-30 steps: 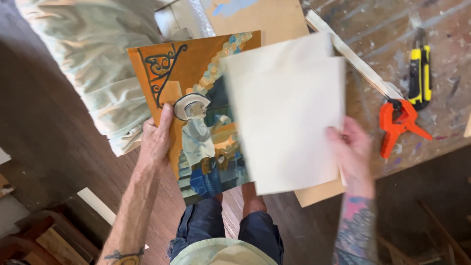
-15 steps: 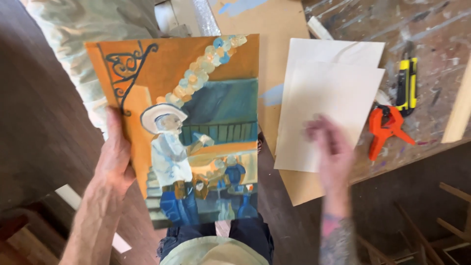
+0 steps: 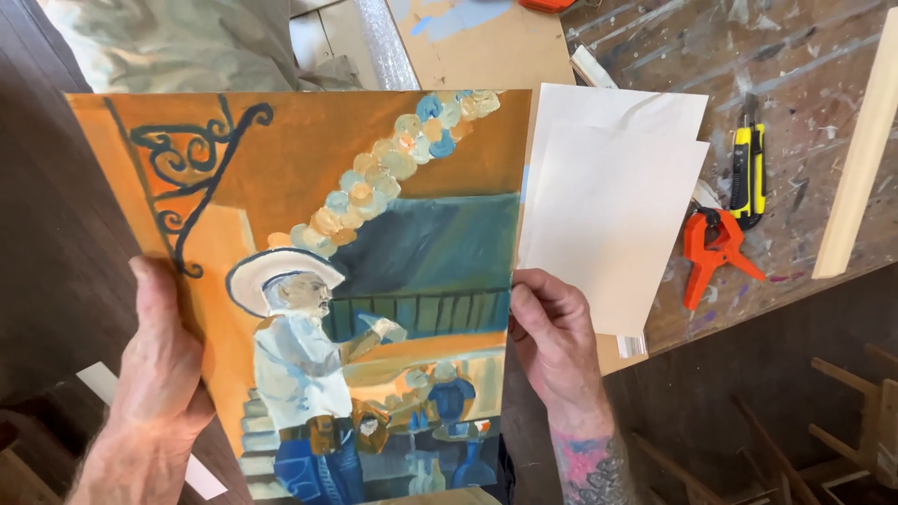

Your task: Cutting a printed image along a straight edge using a utility knife and clamps for precision on a workbench.

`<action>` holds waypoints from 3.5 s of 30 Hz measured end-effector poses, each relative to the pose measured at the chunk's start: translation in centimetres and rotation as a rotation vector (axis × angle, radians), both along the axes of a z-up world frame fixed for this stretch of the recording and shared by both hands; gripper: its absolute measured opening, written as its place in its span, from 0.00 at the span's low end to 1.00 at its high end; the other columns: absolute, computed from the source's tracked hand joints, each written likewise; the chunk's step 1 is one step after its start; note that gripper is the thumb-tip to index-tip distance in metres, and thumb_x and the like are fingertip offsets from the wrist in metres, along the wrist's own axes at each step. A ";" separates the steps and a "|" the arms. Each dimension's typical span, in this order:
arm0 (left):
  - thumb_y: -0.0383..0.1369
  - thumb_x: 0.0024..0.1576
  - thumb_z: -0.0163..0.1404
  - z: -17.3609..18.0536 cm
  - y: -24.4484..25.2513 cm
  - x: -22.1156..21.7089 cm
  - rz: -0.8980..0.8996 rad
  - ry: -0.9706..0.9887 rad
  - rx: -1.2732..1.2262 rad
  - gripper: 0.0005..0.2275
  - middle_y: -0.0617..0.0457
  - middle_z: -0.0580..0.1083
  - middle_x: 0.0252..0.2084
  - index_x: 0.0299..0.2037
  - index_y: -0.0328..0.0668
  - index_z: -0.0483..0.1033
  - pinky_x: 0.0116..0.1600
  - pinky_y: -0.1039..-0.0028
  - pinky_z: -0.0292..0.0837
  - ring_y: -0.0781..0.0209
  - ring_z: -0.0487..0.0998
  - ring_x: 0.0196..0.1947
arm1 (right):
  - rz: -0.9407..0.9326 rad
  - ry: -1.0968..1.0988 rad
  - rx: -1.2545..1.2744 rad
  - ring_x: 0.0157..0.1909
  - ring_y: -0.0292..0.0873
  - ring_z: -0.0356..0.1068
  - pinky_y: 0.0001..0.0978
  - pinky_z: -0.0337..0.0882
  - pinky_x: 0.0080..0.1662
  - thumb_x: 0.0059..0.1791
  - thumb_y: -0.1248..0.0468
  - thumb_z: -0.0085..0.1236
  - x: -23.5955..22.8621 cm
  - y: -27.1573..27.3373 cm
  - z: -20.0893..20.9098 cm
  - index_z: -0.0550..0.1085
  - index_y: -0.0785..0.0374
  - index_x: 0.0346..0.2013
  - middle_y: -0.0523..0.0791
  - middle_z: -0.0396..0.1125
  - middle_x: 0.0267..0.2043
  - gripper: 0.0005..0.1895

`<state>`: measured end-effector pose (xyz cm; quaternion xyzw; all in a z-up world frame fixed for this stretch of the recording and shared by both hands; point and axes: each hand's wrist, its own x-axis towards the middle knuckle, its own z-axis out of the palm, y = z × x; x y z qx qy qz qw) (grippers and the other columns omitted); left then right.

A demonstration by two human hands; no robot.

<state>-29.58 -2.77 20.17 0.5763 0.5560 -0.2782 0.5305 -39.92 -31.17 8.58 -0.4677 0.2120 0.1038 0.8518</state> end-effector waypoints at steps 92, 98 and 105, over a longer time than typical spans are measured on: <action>0.65 0.52 0.30 -8.4 5.7 -9.3 0.177 -0.121 0.069 0.37 0.63 0.74 0.62 0.69 0.61 0.66 0.60 0.63 0.74 0.60 0.75 0.60 | 0.431 -0.222 -0.678 0.33 0.32 0.75 0.20 0.80 0.40 0.51 0.70 0.56 3.1 2.4 11.7 0.80 0.66 0.40 0.42 0.77 0.33 0.06; 0.64 0.51 0.31 -8.4 5.5 -9.4 0.190 -0.154 0.045 0.37 0.63 0.73 0.63 0.69 0.61 0.66 0.62 0.64 0.73 0.61 0.75 0.60 | 0.465 -0.199 -0.632 0.35 0.31 0.77 0.20 0.78 0.41 0.51 0.66 0.58 3.2 1.9 12.0 0.81 0.66 0.41 0.42 0.80 0.36 0.08; 0.64 0.51 0.32 -8.6 5.5 -9.5 0.214 -0.133 0.069 0.37 0.62 0.75 0.62 0.68 0.59 0.68 0.61 0.63 0.74 0.61 0.76 0.59 | 0.450 -0.172 -0.663 0.38 0.32 0.79 0.19 0.80 0.43 0.50 0.66 0.59 3.4 2.2 12.4 0.82 0.65 0.42 0.43 0.81 0.39 0.09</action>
